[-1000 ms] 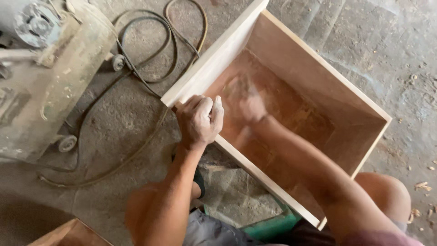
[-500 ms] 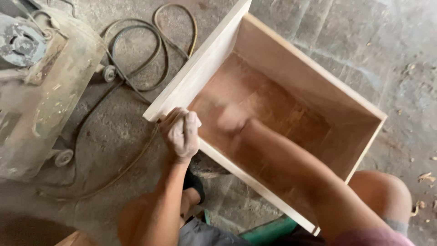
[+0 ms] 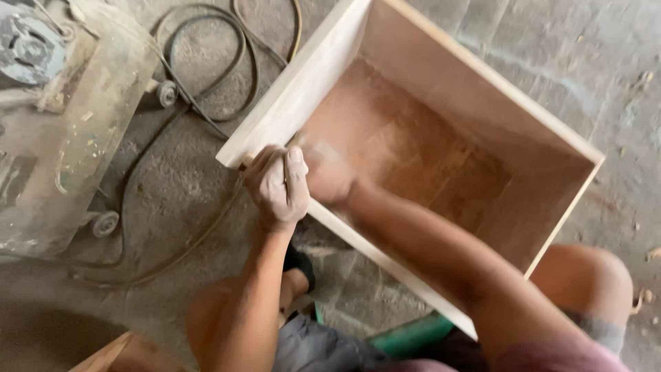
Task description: The person sands the interior and exterior surfaces of a wooden drawer by hand using a piece of sandpaper.
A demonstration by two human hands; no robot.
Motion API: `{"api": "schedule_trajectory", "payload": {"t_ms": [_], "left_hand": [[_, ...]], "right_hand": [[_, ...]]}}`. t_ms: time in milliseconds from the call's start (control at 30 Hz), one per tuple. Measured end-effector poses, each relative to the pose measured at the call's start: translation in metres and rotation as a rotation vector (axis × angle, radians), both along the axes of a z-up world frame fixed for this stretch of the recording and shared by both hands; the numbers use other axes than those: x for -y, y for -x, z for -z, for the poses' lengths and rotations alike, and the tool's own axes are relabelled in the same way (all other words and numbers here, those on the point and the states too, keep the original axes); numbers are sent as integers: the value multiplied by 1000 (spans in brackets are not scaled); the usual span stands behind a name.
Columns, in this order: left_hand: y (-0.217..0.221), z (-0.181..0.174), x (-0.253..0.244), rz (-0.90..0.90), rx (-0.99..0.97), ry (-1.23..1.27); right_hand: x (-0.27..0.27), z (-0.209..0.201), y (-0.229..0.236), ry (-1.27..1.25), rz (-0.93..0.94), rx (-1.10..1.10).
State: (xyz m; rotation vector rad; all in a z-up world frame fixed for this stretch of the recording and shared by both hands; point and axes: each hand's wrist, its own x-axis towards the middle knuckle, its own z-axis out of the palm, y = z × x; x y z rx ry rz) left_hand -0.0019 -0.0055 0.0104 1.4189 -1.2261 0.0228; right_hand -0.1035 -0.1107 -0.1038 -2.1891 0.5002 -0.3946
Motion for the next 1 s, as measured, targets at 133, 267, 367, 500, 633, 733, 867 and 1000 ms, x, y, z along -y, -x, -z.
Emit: {"api": "schedule_trajectory", "payload": {"t_ms": [133,267,367,500,633,733,867,1000], "left_hand": [[-2,0,1,2,19,32],[2,3,4,-15,20,32],[2,3,6,-18,54,35],[1,16,3,-41,62,-7],[7,15,6,-36,38,-7],[8,-1,2,-42,37,-4],[3,-5,5,-20,78,19],[6,-1,3,-50,37,-15]], "right_hand": [[44,11,10,642,-247,275],[89,14,13,766,-27,24],[69,16,20,776,-80,69],[86,13,30,794,-182,112],[132,7,28,863,16,-53],[104,15,28,999,-31,-85],[101,-4,27,666,-152,37],[69,0,11,849,16,114]]}}
